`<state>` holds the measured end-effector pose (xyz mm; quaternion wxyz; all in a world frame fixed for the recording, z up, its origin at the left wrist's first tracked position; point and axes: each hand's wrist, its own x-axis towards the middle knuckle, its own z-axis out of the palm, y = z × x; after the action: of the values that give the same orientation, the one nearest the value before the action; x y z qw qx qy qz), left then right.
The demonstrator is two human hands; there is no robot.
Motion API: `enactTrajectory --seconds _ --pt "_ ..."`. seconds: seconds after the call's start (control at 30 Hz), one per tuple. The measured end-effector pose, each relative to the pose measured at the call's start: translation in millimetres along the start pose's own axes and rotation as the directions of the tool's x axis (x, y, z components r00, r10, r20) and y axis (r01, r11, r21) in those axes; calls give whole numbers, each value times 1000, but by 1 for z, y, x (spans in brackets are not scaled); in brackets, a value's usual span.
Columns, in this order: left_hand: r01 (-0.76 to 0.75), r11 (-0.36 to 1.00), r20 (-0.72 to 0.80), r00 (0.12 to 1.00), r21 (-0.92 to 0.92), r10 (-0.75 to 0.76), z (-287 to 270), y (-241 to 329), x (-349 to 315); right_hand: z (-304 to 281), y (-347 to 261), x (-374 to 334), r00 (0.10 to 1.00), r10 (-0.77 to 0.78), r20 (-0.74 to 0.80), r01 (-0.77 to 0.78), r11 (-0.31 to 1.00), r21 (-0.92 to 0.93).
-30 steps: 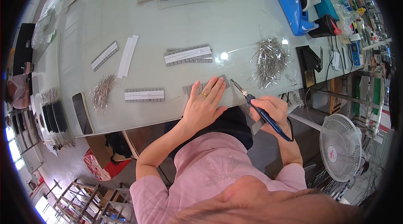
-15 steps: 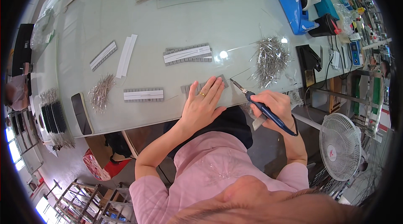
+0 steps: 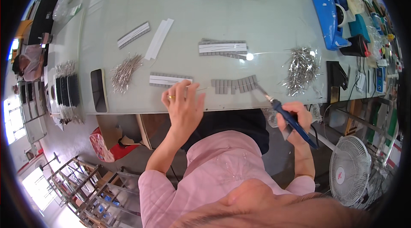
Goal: Soldering pins and assembling electronic components at a factory workbench.
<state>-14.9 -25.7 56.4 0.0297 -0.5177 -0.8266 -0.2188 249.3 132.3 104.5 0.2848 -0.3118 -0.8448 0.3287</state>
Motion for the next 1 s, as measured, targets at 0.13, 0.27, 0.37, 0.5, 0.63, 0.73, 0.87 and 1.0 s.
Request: enactTrajectory --seconds 0.13,0.27,0.37,0.5,0.63,0.73,0.87,1.0 --pt "90 994 68 994 -66 -86 -7 -11 -4 32 -16 14 980 -72 187 35 980 197" --pt "74 993 71 995 -90 -68 -1 -14 -2 63 -22 32 968 -128 215 71 964 257" --pt "72 994 71 995 -88 -65 0 -16 -2 73 -24 40 965 -156 212 103 965 242" --pt "59 995 44 997 -85 -55 4 -16 -6 76 -23 44 958 -136 253 76 970 232" --pt "-25 999 -9 1000 -46 25 7 -17 -8 79 -29 49 967 -93 236 31 967 254" --pt "-63 998 -41 997 -4 63 8 -18 -8 79 -30 49 977 -90 194 46 974 223" --pt "-78 996 -41 996 -50 76 7 -22 -9 77 -29 50 980 -33 198 -11 976 219" --pt "20 978 23 1000 -207 -16 -4 -22 -7 74 -30 49 980 -89 176 37 960 278"
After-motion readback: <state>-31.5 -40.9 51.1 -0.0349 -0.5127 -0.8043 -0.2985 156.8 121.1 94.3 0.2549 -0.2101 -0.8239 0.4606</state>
